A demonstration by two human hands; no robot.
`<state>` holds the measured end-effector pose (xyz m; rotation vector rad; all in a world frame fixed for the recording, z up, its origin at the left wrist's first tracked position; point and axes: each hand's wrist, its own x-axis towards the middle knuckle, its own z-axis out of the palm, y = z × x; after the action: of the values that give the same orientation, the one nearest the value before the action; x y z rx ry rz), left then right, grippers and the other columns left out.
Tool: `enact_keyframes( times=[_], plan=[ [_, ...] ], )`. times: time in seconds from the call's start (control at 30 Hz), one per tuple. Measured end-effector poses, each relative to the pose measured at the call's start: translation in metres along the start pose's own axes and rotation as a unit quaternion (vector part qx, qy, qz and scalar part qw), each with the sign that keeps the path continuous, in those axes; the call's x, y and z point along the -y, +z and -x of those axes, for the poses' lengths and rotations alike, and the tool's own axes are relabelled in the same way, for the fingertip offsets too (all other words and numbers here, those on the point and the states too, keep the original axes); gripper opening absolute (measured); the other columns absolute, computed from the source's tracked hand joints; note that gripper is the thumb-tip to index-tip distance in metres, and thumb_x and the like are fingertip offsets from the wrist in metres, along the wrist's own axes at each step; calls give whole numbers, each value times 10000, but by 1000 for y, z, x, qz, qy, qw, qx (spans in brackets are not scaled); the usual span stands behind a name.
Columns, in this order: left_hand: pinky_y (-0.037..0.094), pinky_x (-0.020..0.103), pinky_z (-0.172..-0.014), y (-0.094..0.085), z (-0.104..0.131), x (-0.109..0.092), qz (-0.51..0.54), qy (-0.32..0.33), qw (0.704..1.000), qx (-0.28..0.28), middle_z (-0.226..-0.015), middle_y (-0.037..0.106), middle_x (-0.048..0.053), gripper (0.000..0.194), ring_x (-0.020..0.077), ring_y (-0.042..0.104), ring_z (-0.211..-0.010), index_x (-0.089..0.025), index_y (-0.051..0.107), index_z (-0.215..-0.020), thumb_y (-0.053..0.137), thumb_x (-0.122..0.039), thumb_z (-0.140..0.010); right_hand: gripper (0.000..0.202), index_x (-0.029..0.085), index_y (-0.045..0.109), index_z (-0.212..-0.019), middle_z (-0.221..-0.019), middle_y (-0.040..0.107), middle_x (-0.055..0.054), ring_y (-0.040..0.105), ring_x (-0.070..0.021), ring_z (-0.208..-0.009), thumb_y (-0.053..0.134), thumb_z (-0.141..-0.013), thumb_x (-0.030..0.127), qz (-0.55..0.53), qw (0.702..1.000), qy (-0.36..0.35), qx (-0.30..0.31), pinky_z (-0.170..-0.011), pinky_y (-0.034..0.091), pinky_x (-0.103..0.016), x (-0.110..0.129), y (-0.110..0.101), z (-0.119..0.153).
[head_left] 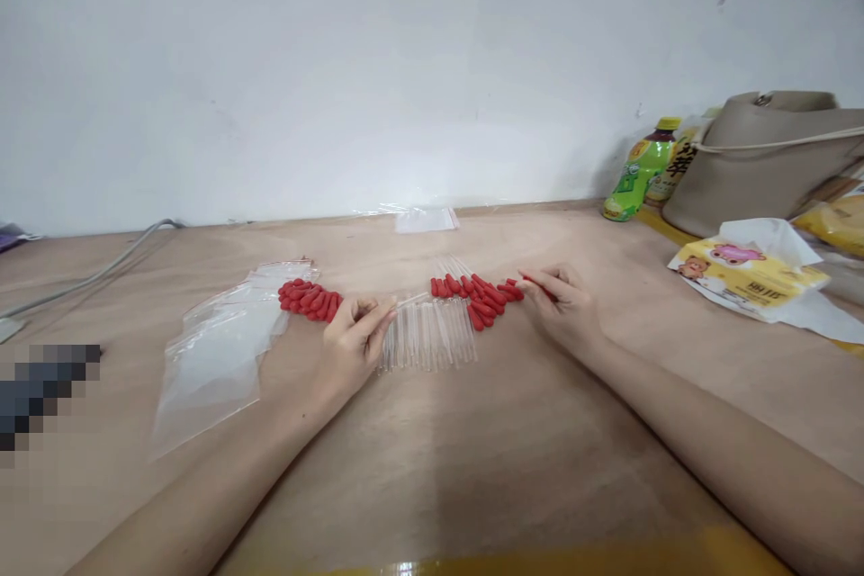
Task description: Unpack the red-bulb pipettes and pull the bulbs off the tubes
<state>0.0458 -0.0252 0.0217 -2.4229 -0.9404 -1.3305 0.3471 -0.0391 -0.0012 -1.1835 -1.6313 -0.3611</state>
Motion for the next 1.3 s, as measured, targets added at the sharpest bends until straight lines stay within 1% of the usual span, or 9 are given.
enact_keyframes(
  times=[0.13, 0.23, 0.4, 0.53, 0.7, 0.87, 1.03, 1.17, 1.3],
  plan=[
    [462, 196, -585, 13, 2, 6, 12, 38, 999, -15, -768, 536, 13, 232, 88, 528, -673, -191, 610, -1020, 511, -110, -826, 208, 158, 591, -869, -640, 535, -1, 428, -98, -496, 559, -782, 345, -16, 989, 148, -22, -473, 393, -252, -16, 8, -4],
    [470, 207, -611, 22, 8, 10, 30, 64, 998, 2, -793, 572, 18, 276, 95, 549, -685, -209, 584, -1071, 492, -104, -833, 221, 159, 577, -849, -562, 473, 30, 403, -91, -462, 549, -766, 361, -17, 981, 194, -8, -454, 375, -242, -23, 11, -5],
    [495, 233, -691, 27, 11, 8, 13, 86, 995, 37, -869, 621, 40, 299, 123, 596, -781, -200, 561, -1103, 463, -99, -839, 226, 145, 627, -857, -714, 575, -46, 500, -116, -546, 516, -760, 316, -19, 984, 174, 13, -484, 435, -257, -22, 16, -4],
    [502, 237, -692, 25, 7, 2, 15, 96, 994, 52, -855, 636, 46, 273, 127, 605, -764, -167, 557, -1091, 475, -105, -838, 244, 143, 648, -885, -822, 604, -84, 558, -135, -621, 489, -781, 295, -38, 984, 170, 21, -523, 476, -272, -19, 18, -4],
    [509, 270, -692, 21, 5, -4, 43, 99, 989, 99, -841, 652, 47, 293, 144, 604, -743, -156, 529, -1125, 529, -210, -837, 275, 142, 614, -935, -803, 621, -77, 570, -152, -644, 542, -758, 339, -46, 982, 182, 31, -565, 493, -297, -25, 20, -2],
    [511, 334, -762, 19, 6, -6, 69, 106, 983, 131, -862, 656, 65, 386, 187, 604, -836, -151, 545, -1123, 592, -342, -790, 230, 159, 610, -847, -826, 643, -72, 588, -192, -770, 577, -740, 360, -32, 982, 176, 56, -704, 478, -351, -29, 19, -3],
    [484, 375, -809, 12, 4, -10, 78, 113, 978, 160, -932, 655, 74, 428, 222, 580, -926, -162, 583, -1081, 638, -405, -733, 195, 168, 644, -784, -799, 655, -74, 578, -211, -789, 583, -729, 345, -7, 981, 183, 67, -653, 452, -332, -24, 17, -5],
    [446, 417, -874, 6, 3, -11, 68, 116, 972, 192, -1019, 639, 88, 446, 243, 560, -1005, -183, 569, -1118, 612, -426, -746, 183, 186, 663, -736, -769, 665, -51, 575, -197, -739, 580, -722, 349, -6, 977, 194, 90, -651, 449, -325, -25, 16, -5],
    [416, 427, -923, 7, 7, -8, 61, 106, 973, 194, -1032, 638, 86, 430, 230, 566, -1007, -180, 566, -1116, 604, -417, -761, 256, 186, 658, -682, -721, 652, -51, 573, -191, -714, 549, -755, 406, 0, 983, 162, 82, -689, 444, -335, -30, 17, -4]
  ],
)
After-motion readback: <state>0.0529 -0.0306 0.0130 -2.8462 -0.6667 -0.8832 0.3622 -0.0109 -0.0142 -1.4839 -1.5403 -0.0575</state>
